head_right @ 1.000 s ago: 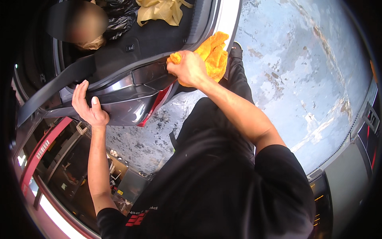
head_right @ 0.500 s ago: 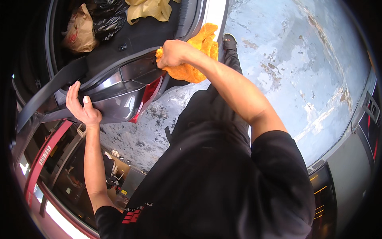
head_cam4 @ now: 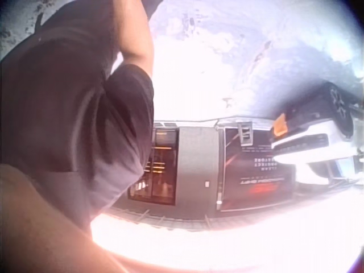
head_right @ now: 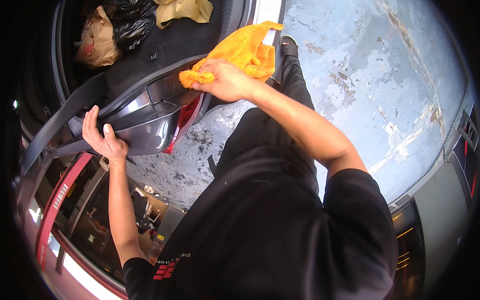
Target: The person opens the trunk of a silver Lexus and wipes the interior surfaces and edges with an orange microfiber cloth. They clean the trunk lid, side panels, and rubber seals while moving around the open trunk.
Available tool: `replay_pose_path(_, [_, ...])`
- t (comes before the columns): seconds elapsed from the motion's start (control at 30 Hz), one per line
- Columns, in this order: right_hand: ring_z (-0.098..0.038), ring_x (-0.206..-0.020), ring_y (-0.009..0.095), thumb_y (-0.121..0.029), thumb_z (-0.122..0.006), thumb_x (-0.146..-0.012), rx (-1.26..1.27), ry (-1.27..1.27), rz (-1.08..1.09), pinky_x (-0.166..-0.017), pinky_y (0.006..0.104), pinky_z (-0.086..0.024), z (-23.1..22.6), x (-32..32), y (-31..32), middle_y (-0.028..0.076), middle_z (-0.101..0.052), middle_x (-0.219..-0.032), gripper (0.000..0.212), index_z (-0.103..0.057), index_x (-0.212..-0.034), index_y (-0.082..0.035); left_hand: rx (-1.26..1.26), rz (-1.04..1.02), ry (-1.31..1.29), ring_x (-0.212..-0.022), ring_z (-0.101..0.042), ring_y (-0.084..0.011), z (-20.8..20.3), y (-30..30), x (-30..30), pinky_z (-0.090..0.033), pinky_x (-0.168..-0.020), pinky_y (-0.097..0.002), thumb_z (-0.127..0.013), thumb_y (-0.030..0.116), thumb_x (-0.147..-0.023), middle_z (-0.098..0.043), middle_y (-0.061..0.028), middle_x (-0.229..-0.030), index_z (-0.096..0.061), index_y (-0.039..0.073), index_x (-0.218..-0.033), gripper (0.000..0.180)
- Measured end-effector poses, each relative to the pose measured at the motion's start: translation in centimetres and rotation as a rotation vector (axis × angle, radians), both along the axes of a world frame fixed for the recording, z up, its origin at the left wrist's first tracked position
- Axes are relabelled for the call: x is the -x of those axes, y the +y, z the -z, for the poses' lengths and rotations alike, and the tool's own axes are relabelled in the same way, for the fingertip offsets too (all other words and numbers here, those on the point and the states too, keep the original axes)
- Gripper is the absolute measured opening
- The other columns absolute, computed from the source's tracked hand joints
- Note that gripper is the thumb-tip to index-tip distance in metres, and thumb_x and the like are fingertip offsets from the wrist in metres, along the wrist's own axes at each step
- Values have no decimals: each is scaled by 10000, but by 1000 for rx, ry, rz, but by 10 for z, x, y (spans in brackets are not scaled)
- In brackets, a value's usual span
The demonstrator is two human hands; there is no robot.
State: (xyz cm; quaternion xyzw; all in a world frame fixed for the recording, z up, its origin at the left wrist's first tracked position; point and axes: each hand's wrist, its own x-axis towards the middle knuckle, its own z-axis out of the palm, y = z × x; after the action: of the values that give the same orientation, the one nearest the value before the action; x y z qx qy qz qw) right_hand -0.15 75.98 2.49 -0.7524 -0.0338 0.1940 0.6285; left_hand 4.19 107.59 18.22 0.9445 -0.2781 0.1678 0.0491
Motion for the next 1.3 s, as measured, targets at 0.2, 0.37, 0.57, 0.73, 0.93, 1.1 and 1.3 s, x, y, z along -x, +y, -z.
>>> replay_pose_path(0.2, [-631,-1185,353,-388,-718,-969,-135,-67,-161,-1028,402,-479,9,-9,1,196,-672,-1188,453,-700,-1107,43,11,-10,-13,-1274,-567,-360,1,-1,1,-369,-1135,-448,-504,356,-997,-689,-153,-1290,-667,-24,-1284,503])
replay_pose_path(0.37, [-537,-1310,378,-525,-642,-971,8,41,-178,-1114,425,-418,12,-9,0,194,-616,-1318,619,-678,-1258,22,8,-5,-13,-1266,-570,-360,0,-2,0,-375,-1131,-450,-509,351,-996,-690,-155,-1285,-668,-26,-1278,497])
replay_pose_path(0.57, [-529,-1333,355,-470,-700,-955,-93,5,-38,-1113,415,-426,5,10,4,164,-610,-1349,554,-705,-1218,18,26,6,-29,-1233,-588,-365,0,-4,-1,-393,-1118,-455,-520,362,-995,-699,-162,-1260,-673,-29,-1264,498])
replay_pose_path(0.73, [-569,-1236,351,-389,-691,-986,-89,-251,-26,-1064,422,-453,-2,13,3,151,-629,-1251,438,-700,-1253,-42,21,-5,-22,-1231,-591,-367,0,-4,-1,-393,-1117,-454,-521,371,-1001,-698,-164,-1259,-673,-30,-1257,499])
replay_pose_path(0.93, [-602,-1110,346,-411,-667,-997,-42,-343,-84,-954,436,-481,-5,3,3,140,-623,-1129,418,-710,-1235,-70,24,-23,-22,-1237,-586,-361,0,-3,1,-390,-1120,-452,-524,377,-997,-698,-156,-1266,-672,-15,-1264,497])
replay_pose_path(1.1, [-623,-1008,341,-457,-641,-1001,-29,-408,-86,-874,453,-489,-6,2,8,128,-605,-1023,454,-701,-1263,-91,36,4,-40,-1230,-591,-356,2,-2,0,-395,-1115,-441,-543,364,-992,-702,-140,-1265,-679,0,-1259,472])
replay_pose_path(1.3, [-630,-1010,357,-460,-642,-999,21,-228,-16,-871,459,-494,-4,13,8,140,-618,-1036,462,-695,-1283,-99,53,11,-75,-1218,-602,-344,1,-3,2,-400,-1111,-435,-564,361,-991,-711,-121,-1250,-689,19,-1251,448])
